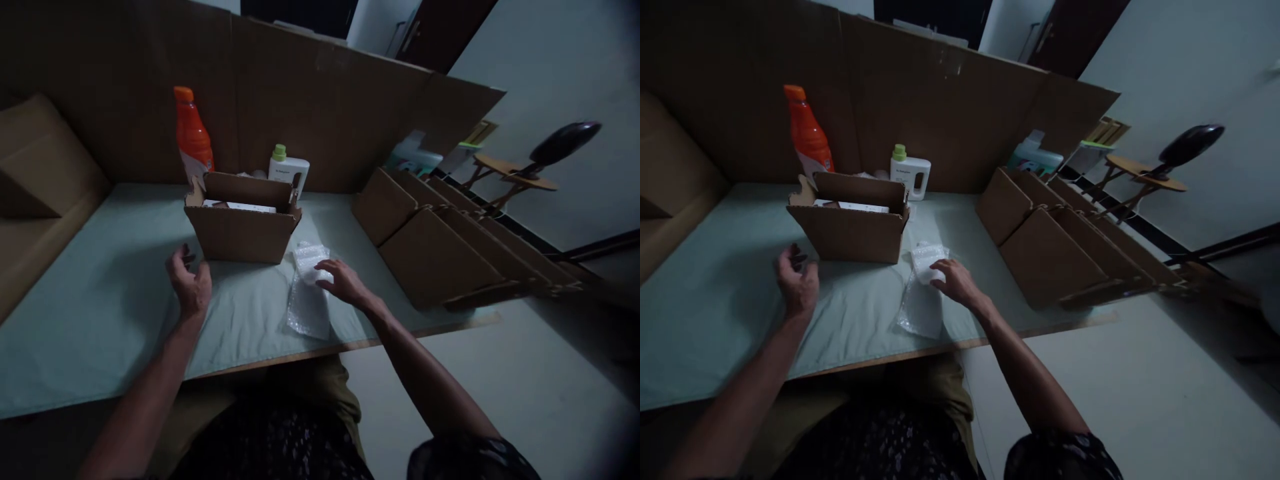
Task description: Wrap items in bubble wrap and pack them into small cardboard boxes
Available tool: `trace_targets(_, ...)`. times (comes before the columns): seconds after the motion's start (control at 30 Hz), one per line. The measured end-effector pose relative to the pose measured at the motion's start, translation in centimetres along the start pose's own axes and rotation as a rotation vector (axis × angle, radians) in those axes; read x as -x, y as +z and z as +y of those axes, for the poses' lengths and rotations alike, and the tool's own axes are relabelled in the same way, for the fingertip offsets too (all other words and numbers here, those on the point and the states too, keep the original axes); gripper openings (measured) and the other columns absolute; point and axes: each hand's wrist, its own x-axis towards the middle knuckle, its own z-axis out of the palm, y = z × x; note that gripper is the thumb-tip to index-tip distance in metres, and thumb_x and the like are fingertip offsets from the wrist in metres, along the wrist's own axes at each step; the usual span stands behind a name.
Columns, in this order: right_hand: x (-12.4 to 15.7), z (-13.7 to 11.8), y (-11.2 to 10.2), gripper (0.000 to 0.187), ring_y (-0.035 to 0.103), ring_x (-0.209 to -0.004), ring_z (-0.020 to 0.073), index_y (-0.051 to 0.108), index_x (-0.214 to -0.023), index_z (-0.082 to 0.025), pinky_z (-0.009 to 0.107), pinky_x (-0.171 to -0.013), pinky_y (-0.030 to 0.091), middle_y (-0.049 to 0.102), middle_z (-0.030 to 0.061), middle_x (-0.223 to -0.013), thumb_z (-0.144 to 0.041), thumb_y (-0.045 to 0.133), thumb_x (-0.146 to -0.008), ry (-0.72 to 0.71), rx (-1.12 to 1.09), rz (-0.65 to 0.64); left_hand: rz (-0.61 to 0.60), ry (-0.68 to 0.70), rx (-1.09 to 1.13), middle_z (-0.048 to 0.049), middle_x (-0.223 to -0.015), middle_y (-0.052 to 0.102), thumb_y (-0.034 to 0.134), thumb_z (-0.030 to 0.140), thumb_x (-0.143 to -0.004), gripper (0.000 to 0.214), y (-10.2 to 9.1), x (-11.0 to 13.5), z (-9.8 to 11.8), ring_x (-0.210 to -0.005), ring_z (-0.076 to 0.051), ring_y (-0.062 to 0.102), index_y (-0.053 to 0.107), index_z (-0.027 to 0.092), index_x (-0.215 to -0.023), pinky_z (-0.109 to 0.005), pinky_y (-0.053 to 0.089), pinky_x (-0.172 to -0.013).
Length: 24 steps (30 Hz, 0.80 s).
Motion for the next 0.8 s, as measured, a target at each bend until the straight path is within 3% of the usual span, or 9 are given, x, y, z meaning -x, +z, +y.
trace_targets(0.07,-0.5,0.2,1.2,0.031,0.067,-0.11,0.0278,0.077,-0.107,-0.019,0.041,-0.099,0.05,0.073,0.0125,-0.123,-0.017,0.076,-0.076,-0.032,0.023,0.023,-0.064,0.139,-0.008,-0.0101,-0.115,0.065,0.059,0.023,-0.08,0.043,-1.6,2.2,2.2,-0.103,-0.022,0.065,0.062,0.015,-0.122,-0.04,0.05,-0.1)
trace_targets(0.2,-1.5,1.2,2.3,0.019,0.07,-0.102,0.0234,0.079,-0.094,-0.019,0.036,-0.094,0.052,0.078,0.0102,-0.11,-0.014,0.062,-0.085,-0.004,-0.025,0.081,-0.394,0.293,0.069,-0.0085,-0.114,0.068,0.056,0.026,-0.09,0.027,-3.8,8.3,5.5,-0.108,-0.022,0.065,0.066,0.018,-0.114,-0.038,0.051,-0.1)
trace_targets(0.27,-1.9,1.8,1.9,0.02,0.072,-0.091,0.0214,0.079,-0.091,-0.018,0.031,-0.082,0.054,0.079,0.0083,-0.099,-0.02,0.059,-0.088,0.024,-0.062,0.12,-0.489,0.29,0.094,-0.0091,-0.113,0.069,0.055,0.024,-0.091,0.023,-4.0,10.8,5.9,-0.109,-0.022,0.066,0.069,0.017,-0.109,-0.036,0.052,-0.098)
trace_targets(0.37,-2.1,2.4,0.3,0.03,0.071,-0.076,0.0192,0.078,-0.097,-0.016,0.026,-0.066,0.052,0.078,0.0058,-0.086,-0.03,0.052,-0.095,0.069,-0.117,0.196,-0.584,0.177,0.117,-0.009,-0.11,0.071,0.056,0.024,-0.09,0.023,-3.8,12.9,5.7,-0.108,-0.022,0.067,0.071,0.018,-0.106,-0.037,0.052,-0.098)
trace_targets(0.47,-1.5,1.9,-1.8,0.032,0.069,-0.076,0.0196,0.078,-0.098,-0.015,0.026,-0.065,0.05,0.077,0.0068,-0.086,-0.033,0.052,-0.094,0.093,-0.135,0.273,-0.676,-0.035,0.208,-0.0093,-0.108,0.072,0.062,0.028,-0.086,0.022,-3.6,13.2,6.0,-0.106,-0.023,0.067,0.073,0.018,-0.102,-0.038,0.051,-0.099)
trace_targets(0.6,1.0,-1.9,-3.4,0.025,0.069,-0.082,0.0196,0.078,-0.093,-0.019,0.028,-0.071,0.05,0.078,0.0068,-0.092,-0.034,0.059,-0.093,-0.008,-0.169,0.297,-0.801,-0.631,0.546,-0.0115,-0.114,0.072,0.075,0.039,-0.079,0.045,-2.4,13.1,8.2,-0.108,-0.024,0.067,0.068,0.016,-0.116,-0.038,0.05,-0.099)
trace_targets(0.7,3.9,-5.7,-3.0,0.027,0.069,-0.079,0.018,0.077,-0.092,-0.02,0.03,-0.073,0.049,0.077,0.0063,-0.09,-0.036,0.056,-0.098,-0.12,-0.219,0.199,-0.803,-1.027,0.82,-0.012,-0.113,0.072,0.084,0.043,-0.07,0.061,-0.9,13.4,9.8,-0.104,-0.025,0.069,0.063,0.016,-0.119,-0.039,0.052,-0.095)
trace_targets(0.8,6.5,-7.8,-2.1,0.029,0.069,-0.079,0.0172,0.076,-0.097,-0.021,0.033,-0.079,0.049,0.077,0.0054,-0.093,-0.043,0.058,-0.099,-0.206,-0.282,0.04,-0.834,-1.159,0.926,-0.0092,-0.105,0.073,0.084,0.039,-0.069,0.054,0.2,14.0,10.3,-0.091,-0.021,0.069,0.064,0.016,-0.113,-0.034,0.055,-0.083)
